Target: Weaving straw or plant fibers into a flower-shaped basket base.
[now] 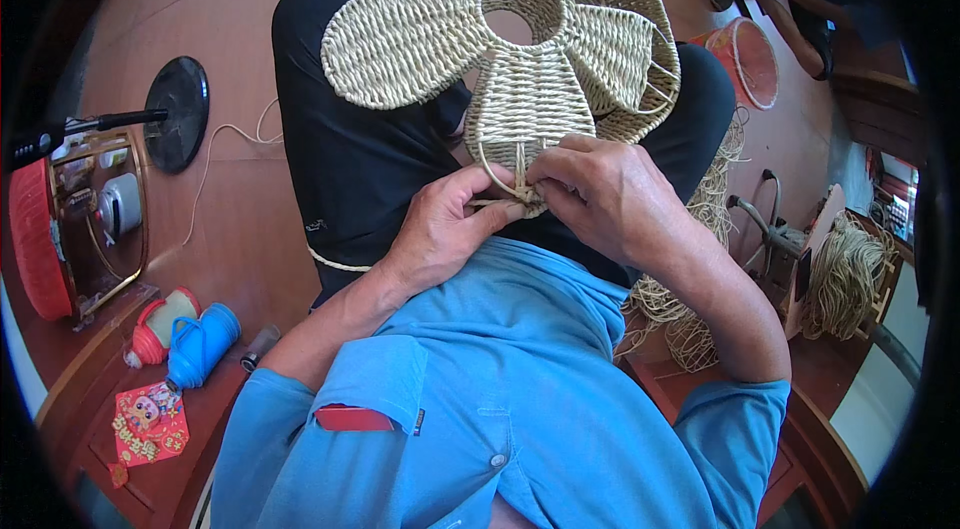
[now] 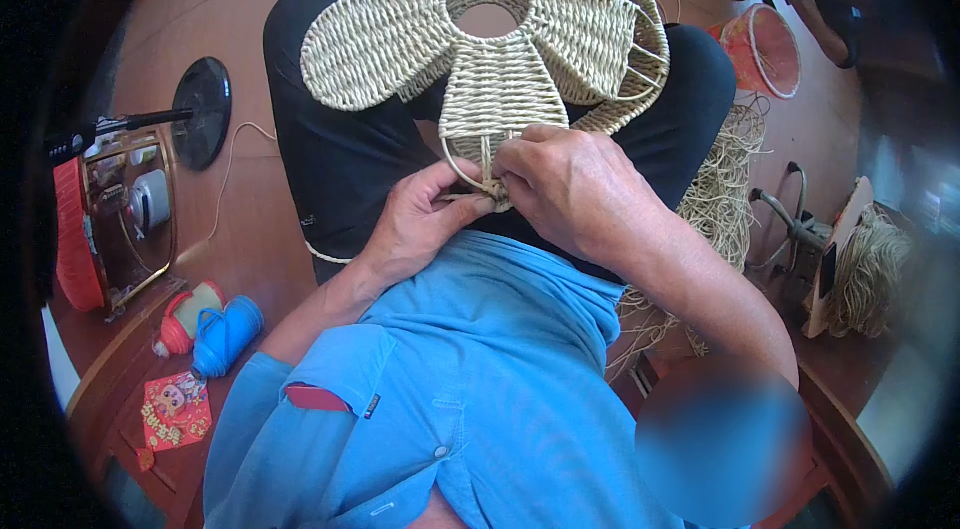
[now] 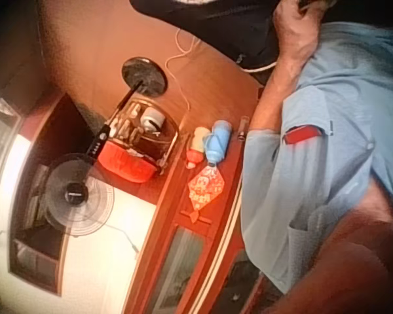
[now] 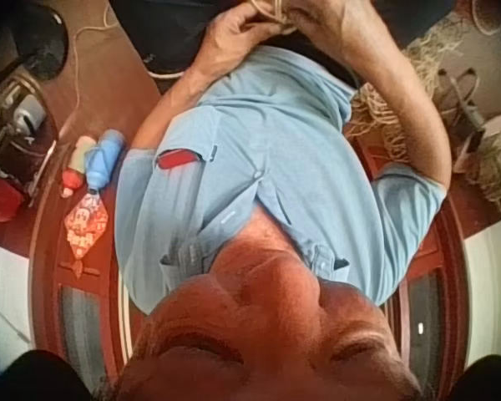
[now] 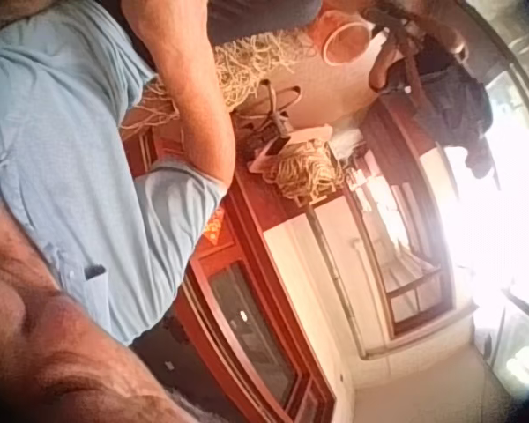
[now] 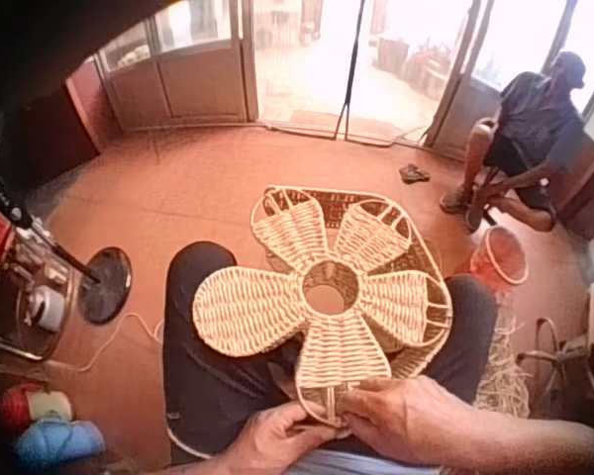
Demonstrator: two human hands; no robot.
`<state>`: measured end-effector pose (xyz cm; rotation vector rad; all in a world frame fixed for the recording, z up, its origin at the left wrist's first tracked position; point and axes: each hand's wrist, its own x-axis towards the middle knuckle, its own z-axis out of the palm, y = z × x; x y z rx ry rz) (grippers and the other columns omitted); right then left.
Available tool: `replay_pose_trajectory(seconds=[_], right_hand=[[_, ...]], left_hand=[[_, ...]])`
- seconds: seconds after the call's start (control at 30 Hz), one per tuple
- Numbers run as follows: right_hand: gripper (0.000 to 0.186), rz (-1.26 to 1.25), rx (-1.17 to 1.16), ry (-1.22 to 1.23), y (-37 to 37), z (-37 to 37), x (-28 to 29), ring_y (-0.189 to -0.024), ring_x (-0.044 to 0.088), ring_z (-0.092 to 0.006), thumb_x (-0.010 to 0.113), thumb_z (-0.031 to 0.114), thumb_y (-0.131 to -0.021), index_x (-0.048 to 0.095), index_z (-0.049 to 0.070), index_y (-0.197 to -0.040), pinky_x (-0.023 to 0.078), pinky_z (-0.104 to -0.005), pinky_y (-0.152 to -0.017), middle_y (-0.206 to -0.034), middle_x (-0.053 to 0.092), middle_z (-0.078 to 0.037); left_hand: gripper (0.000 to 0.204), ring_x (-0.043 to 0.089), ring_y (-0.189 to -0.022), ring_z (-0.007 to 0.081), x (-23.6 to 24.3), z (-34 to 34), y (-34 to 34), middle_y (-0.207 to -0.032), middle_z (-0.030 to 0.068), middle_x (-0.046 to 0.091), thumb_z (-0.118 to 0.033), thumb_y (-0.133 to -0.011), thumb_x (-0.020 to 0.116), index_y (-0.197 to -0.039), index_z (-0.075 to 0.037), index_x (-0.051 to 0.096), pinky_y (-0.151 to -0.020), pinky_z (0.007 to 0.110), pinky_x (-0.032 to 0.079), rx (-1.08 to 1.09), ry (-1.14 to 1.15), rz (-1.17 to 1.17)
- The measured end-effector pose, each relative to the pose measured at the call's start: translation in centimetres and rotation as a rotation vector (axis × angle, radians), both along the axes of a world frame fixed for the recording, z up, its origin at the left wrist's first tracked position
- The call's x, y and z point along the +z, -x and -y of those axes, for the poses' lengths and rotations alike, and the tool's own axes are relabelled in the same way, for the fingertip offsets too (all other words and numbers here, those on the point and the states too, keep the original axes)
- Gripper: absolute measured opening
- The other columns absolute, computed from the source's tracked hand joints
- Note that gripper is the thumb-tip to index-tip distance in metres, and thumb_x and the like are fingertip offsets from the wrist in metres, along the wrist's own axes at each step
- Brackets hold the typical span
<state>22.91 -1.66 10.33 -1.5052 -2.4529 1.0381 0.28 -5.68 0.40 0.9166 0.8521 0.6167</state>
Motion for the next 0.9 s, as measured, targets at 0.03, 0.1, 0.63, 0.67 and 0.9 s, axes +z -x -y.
replay_pose_trajectory(seconds=[0.03, 0.1, 0.63, 0.67, 0.9], right_hand=[[0.012, -0.007, -0.005, 0.004, 0.0, 0.0, -0.1, -0.086, 0.075, -0.038, 0.071, 0.009, -0.095, 0.075, 0.004, -0.104, 0.06, -0.0478, -0.076, -0.094, 0.073, -0.015], [0.012, -0.015, -0.01, 0.008, 0.0, -0.1, -0.3, -0.086, 0.075, -0.0379, 0.071, 0.009, -0.094, 0.076, 0.004, -0.104, 0.06, -0.0479, -0.076, -0.095, 0.072, -0.016], [0.012, -0.09, -0.022, 0.087, 0.2, -0.6, -0.4, -0.093, 0.074, -0.043, 0.066, 0.01, -0.092, 0.07, 0.001, -0.098, 0.06, -0.0527, -0.083, -0.095, 0.072, -0.02], [0.012, -0.081, -0.016, 0.082, 0.1, -0.6, -0.3, -0.093, 0.074, -0.043, 0.066, 0.01, -0.092, 0.069, 0.001, -0.099, 0.06, -0.0526, -0.082, -0.095, 0.072, -0.02], [0.012, -0.025, 0.011, 0.027, -0.1, -0.2, -0.5, -0.09, 0.073, -0.0394, 0.069, 0.011, -0.095, 0.07, 0.003, -0.104, 0.059, -0.0501, -0.077, -0.096, 0.071, -0.017]], left_hand=[[0.021, 0.07, -0.106, 0.0079, 0.0, 0.0, 0.0, -0.117, 0.003, 0.076, -0.008, -0.111, 0.066, -0.129, 0.001, 0.072, -0.095, 0.025, 0.056, -0.005, -0.073, -0.072], [0.02, 0.07, -0.104, 0.0072, 0.5, -0.2, 0.1, -0.113, 0.0018, 0.077, -0.007, -0.11, 0.066, -0.128, 0.001, 0.072, -0.091, 0.024, 0.056, -0.01, -0.146, -0.145], [0.027, 0.072, -0.109, 0.017, 3.1, -0.9, 0.2, -0.123, 0.0126, 0.075, 0.0, -0.101, 0.069, -0.128, 0.005, 0.069, -0.098, 0.032, 0.058, 0.097, -0.066, -0.194], [0.026, 0.072, -0.108, 0.0156, 3.0, -0.9, 0.1, -0.121, 0.0117, 0.075, 0.0, -0.103, 0.069, -0.128, 0.006, 0.068, -0.099, 0.031, 0.058, 0.152, 0.032, -0.084], [0.02, 0.072, -0.1, 0.0107, 2.7, -0.6, -0.3, -0.11, 0.0083, 0.077, -0.004, -0.104, 0.072, -0.123, 0.004, 0.071, -0.09, 0.027, 0.059, 0.138, 0.137, -0.098]])
